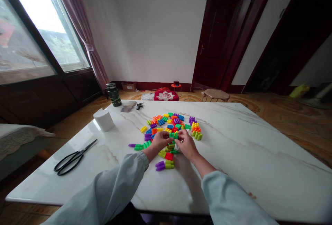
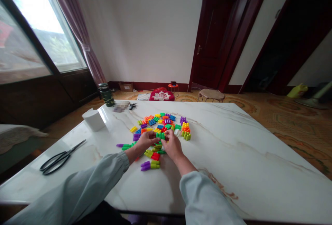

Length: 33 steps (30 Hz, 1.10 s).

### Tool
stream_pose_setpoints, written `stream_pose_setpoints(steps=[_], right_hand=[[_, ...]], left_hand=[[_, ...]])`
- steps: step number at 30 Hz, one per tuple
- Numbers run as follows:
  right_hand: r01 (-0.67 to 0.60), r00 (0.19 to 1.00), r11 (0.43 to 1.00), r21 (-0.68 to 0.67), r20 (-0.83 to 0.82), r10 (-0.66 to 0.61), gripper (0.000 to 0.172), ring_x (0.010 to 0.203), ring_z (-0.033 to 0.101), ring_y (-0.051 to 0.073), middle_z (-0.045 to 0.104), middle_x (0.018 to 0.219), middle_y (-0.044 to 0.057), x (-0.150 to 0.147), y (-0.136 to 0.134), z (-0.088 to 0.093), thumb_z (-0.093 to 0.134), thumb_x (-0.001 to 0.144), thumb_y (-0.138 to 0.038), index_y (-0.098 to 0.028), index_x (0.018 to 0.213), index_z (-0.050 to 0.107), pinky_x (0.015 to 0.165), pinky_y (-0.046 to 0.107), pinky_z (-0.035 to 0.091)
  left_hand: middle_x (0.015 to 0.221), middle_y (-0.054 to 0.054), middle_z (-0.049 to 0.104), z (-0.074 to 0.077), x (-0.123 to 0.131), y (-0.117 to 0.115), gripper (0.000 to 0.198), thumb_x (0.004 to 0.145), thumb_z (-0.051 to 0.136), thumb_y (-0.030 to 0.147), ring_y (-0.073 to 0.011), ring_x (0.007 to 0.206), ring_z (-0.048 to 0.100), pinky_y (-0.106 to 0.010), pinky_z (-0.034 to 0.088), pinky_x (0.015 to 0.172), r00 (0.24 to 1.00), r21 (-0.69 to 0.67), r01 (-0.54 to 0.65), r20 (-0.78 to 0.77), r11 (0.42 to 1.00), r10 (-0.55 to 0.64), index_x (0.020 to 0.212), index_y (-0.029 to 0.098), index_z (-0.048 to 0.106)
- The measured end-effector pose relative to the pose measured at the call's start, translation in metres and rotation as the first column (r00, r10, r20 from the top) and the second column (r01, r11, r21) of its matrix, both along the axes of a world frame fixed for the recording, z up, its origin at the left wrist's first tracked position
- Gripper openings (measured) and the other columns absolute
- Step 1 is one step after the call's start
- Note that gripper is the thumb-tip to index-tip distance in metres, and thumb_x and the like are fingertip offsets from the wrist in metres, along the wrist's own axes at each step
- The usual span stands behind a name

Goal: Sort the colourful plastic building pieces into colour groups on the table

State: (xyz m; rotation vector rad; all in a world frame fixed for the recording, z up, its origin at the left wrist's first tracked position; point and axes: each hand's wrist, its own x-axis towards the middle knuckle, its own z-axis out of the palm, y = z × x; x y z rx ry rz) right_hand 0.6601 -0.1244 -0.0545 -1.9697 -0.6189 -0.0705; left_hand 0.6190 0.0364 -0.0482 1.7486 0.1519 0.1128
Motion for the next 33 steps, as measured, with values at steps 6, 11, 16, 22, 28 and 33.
stream_pose_setpoints(steps=[6, 11, 16, 22, 28, 33], right_hand=[[0.021, 1.000, 0.996, -0.085, 0.018, -0.019, 0.017, 0.075, 0.065, 0.018, 0.071, 0.082, 0.001, -0.001, -0.004, 0.007, 0.060, 0.075, -0.026, -0.023, 0.091, 0.059, 0.069, 0.030, 0.049], [-0.002, 1.000, 1.000, -0.014, -0.015, 0.001, 0.016, 0.069, 0.062, 0.017, 0.068, 0.077, 0.001, 0.003, -0.004, 0.002, 0.059, 0.074, -0.025, -0.021, 0.088, 0.062, 0.067, 0.029, 0.048], [-0.016, 0.999, 0.998, 0.053, -0.049, 0.019, 0.018, 0.067, 0.062, 0.016, 0.067, 0.075, 0.001, 0.003, -0.003, 0.001, 0.059, 0.071, -0.022, -0.020, 0.089, 0.061, 0.065, 0.028, 0.048], [-0.013, 0.999, 0.999, 0.031, -0.045, 0.014, 0.017, 0.066, 0.061, 0.016, 0.067, 0.075, 0.001, 0.001, -0.002, 0.003, 0.059, 0.071, -0.022, -0.020, 0.087, 0.062, 0.066, 0.029, 0.049], [-0.021, 0.999, 1.000, 0.014, -0.031, 0.021, 0.016, 0.067, 0.061, 0.017, 0.067, 0.074, 0.001, 0.003, -0.003, 0.001, 0.059, 0.070, -0.021, -0.021, 0.086, 0.062, 0.066, 0.029, 0.050], [-0.008, 1.000, 1.000, 0.007, -0.014, 0.008, 0.018, 0.068, 0.062, 0.017, 0.068, 0.075, 0.001, 0.003, -0.001, -0.003, 0.060, 0.070, -0.020, -0.021, 0.088, 0.063, 0.067, 0.029, 0.050]], left_hand=[[0.054, 0.006, 0.049, 0.003, -0.001, 0.004, 0.038, 0.055, 0.080, 0.041, -0.0105, 0.054, 0.052, -0.021, 0.040, 0.049, 0.999, 0.078, 0.042, 0.011, 0.996, -0.043, 0.062, 0.016, 0.051], [0.056, 0.005, 0.053, 0.002, -0.001, 0.003, 0.040, 0.058, 0.077, 0.047, -0.0124, 0.055, 0.057, -0.023, 0.043, 0.053, 0.995, 0.046, 0.092, 0.025, 0.995, -0.093, 0.067, 0.016, 0.053], [0.058, 0.004, 0.057, 0.001, 0.000, 0.004, 0.043, 0.058, 0.077, 0.049, -0.0129, 0.055, 0.059, -0.024, 0.046, 0.055, 0.995, 0.037, 0.098, 0.025, 0.995, -0.099, 0.074, 0.015, 0.057], [0.056, 0.004, 0.057, 0.004, -0.001, 0.004, 0.039, 0.062, 0.076, 0.046, -0.0116, 0.050, 0.057, -0.023, 0.043, 0.050, 0.994, 0.102, 0.103, 0.013, 0.989, -0.105, 0.074, 0.016, 0.055], [0.055, 0.005, 0.053, 0.011, -0.002, 0.003, 0.027, 0.068, 0.071, 0.037, -0.0114, 0.050, 0.056, -0.021, 0.039, 0.047, 0.995, 0.342, 0.076, 0.033, 0.937, -0.092, 0.070, 0.017, 0.053], [0.057, 0.005, 0.054, 0.014, -0.002, 0.003, 0.019, 0.066, 0.070, 0.031, -0.0100, 0.053, 0.051, -0.021, 0.034, 0.048, 0.995, 0.439, 0.024, 0.073, 0.898, -0.062, 0.068, 0.016, 0.057]])
